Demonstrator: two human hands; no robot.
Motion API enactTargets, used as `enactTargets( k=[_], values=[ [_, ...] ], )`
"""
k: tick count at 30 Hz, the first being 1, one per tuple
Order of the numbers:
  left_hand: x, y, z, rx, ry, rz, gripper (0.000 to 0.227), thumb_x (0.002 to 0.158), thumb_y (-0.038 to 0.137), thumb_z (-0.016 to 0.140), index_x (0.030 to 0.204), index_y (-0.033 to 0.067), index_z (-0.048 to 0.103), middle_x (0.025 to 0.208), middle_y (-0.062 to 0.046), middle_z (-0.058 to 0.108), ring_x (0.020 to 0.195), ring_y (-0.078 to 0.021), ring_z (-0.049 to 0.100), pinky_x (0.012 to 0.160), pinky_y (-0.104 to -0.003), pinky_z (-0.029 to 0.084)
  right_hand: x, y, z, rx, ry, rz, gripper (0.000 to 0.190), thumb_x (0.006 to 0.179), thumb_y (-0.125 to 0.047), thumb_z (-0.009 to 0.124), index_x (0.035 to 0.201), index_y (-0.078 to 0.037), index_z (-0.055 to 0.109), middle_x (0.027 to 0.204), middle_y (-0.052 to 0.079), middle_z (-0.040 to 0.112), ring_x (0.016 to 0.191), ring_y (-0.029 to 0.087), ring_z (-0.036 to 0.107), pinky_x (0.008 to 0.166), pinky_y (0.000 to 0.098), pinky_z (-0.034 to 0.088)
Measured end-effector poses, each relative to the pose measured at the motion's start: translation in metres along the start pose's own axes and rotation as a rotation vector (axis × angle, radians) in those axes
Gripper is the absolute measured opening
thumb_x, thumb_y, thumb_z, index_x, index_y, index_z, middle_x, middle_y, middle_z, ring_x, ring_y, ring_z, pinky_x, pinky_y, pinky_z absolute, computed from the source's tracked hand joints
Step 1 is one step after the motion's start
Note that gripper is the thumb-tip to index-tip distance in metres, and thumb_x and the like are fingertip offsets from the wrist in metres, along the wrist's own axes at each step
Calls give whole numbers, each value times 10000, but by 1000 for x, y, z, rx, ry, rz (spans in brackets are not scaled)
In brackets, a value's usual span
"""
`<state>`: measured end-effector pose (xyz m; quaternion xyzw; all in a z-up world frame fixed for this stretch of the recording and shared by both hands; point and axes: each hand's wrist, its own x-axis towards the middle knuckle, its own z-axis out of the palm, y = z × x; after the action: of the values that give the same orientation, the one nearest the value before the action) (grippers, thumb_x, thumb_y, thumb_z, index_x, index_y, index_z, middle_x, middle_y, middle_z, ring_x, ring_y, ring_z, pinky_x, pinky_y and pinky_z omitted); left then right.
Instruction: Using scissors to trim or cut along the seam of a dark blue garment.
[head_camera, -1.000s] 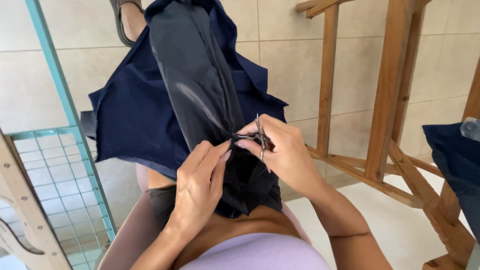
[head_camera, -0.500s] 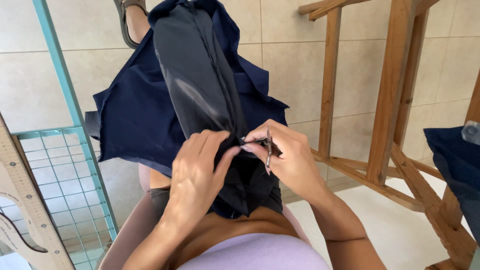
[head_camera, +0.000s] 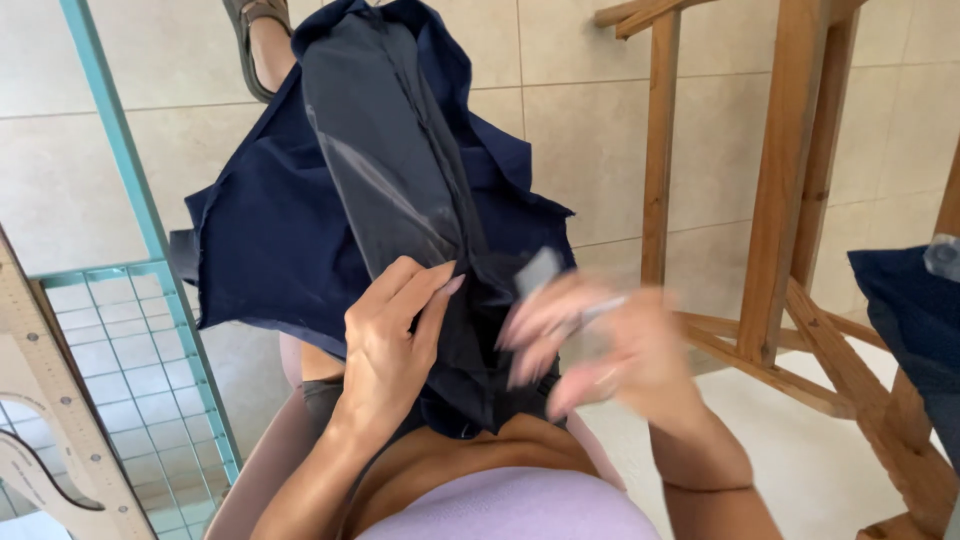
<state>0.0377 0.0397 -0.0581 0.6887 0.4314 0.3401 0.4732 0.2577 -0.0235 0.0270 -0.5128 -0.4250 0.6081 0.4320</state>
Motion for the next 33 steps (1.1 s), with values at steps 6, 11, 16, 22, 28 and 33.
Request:
enactTargets(
  k=[6, 11, 16, 22, 28, 33],
  values=[
    [-4, 3, 0, 34, 13, 17, 169, 1065, 1, 671, 1155, 16, 814, 737, -77, 557, 564, -199, 554, 500, -274, 452, 31, 32, 28, -196, -208, 358, 266, 801, -195, 959, 833, -6, 776, 518, 128, 732, 387, 150, 670, 417, 224, 524],
    [-7, 12, -1, 90, -17, 56, 193, 1075, -31, 657, 1237, -20, 761, 780, -69, 477, 619, -194, 475, 564, -300, 429, 40, 18, 36, -289, -135, 499, 316, 804, -203, 961, 741, -11, 718, 556, 110, 719, 425, 152, 702, 441, 244, 538],
    [-7, 16, -2, 197, -74, 94, 260, 1101, -31, 608, 1334, -5, 721, 780, -43, 364, 684, -205, 371, 625, -359, 399, 44, 19, 33, -419, -175, 539, 391, 822, -272, 957, 708, -58, 650, 501, 74, 701, 423, 120, 698, 457, 228, 532],
    [-5, 22, -3, 376, -70, 229, 175, 1092, -28, 644, 1250, -30, 718, 780, -60, 409, 649, -234, 392, 593, -391, 387, 47, 17, 28, -377, -213, 505, 335, 883, -238, 900, 703, -44, 696, 566, 63, 705, 406, 130, 693, 402, 219, 540],
    [-5, 20, -2, 409, -46, 257, 131, 1089, -37, 661, 1205, -26, 719, 791, -51, 395, 642, -224, 405, 592, -376, 408, 44, 14, 21, -440, -258, 448, 302, 984, -202, 814, 773, -52, 657, 509, 69, 706, 364, 123, 678, 430, 205, 541],
    [-7, 16, -2, 392, -61, 218, 216, 1084, -34, 661, 1295, -28, 707, 792, -61, 401, 652, -247, 419, 609, -404, 410, 29, 15, 3, -469, -175, 374, 261, 814, -235, 950, 1030, -174, 817, 722, -10, 781, 472, 59, 735, 478, 195, 603]
  ],
)
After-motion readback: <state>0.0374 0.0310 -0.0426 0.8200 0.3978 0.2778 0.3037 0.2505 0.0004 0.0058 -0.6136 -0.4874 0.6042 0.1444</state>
